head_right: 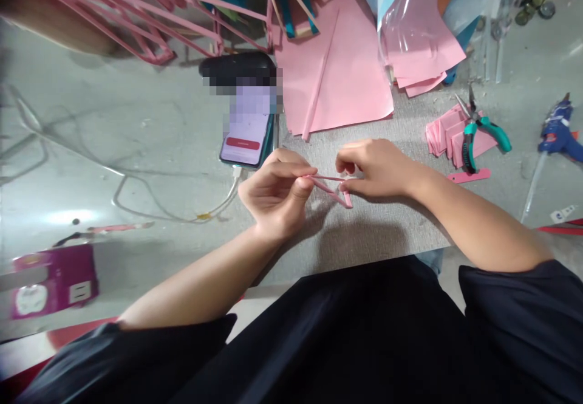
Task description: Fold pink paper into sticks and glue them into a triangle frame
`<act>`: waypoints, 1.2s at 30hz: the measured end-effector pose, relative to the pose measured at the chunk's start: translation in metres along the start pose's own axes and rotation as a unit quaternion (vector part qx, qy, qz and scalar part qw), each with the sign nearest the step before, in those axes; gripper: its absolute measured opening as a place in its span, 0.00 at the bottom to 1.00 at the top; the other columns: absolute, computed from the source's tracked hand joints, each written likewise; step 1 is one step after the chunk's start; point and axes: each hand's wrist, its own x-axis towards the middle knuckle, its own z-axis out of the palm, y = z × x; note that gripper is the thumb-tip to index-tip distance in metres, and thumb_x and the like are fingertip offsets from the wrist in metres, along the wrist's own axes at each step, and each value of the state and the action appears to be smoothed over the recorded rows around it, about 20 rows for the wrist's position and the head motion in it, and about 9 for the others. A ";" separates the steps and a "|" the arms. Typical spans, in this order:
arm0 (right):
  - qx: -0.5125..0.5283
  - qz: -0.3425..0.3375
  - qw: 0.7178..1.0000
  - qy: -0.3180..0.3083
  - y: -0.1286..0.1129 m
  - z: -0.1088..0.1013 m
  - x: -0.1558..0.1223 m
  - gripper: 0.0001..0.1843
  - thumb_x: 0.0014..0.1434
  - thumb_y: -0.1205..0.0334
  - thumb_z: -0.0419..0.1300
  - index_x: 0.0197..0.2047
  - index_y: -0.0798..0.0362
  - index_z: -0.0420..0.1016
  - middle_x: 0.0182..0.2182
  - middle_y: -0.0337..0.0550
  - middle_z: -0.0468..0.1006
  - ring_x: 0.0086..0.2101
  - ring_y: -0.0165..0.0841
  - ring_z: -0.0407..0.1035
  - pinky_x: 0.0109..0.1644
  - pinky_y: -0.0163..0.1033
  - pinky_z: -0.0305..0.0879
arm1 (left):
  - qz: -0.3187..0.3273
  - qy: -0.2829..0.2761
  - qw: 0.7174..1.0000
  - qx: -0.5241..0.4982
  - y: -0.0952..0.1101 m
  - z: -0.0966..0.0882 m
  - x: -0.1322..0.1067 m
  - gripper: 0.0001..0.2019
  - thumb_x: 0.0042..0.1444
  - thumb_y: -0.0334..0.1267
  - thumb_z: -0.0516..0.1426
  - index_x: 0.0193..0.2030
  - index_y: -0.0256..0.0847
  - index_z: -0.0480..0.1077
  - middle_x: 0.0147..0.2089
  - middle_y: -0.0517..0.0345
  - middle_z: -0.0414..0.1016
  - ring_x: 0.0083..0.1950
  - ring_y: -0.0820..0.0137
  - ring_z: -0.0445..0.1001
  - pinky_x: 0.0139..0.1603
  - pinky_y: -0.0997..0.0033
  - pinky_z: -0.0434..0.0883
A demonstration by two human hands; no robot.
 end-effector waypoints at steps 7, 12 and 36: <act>-0.138 0.037 0.989 -0.035 -0.014 0.013 0.003 0.11 0.58 0.55 0.72 0.37 0.51 0.76 0.34 0.43 0.79 0.37 0.39 0.67 0.43 0.43 0.48 | -0.021 -0.003 1.000 0.000 -0.001 0.002 -0.003 0.15 0.63 0.56 0.72 0.36 0.48 0.85 0.30 0.60 0.74 0.31 0.71 0.72 0.40 0.63 0.73; -0.159 0.046 0.986 -0.032 -0.015 0.018 0.004 0.14 0.61 0.52 0.73 0.39 0.51 0.77 0.36 0.45 0.80 0.40 0.41 0.68 0.43 0.43 0.46 | -0.015 -0.009 1.000 0.000 -0.002 0.006 -0.003 0.14 0.63 0.55 0.72 0.37 0.48 0.84 0.31 0.61 0.75 0.31 0.71 0.71 0.40 0.63 0.72; -0.254 0.175 0.948 -0.080 -0.045 0.021 0.009 0.29 0.58 0.44 0.79 0.53 0.53 0.78 0.53 0.56 0.82 0.57 0.55 0.70 0.51 0.47 0.56 | 0.111 -0.034 0.993 0.027 -0.012 0.013 -0.001 0.05 0.70 0.43 0.68 0.41 0.47 0.83 0.31 0.61 0.77 0.32 0.73 0.74 0.36 0.69 0.72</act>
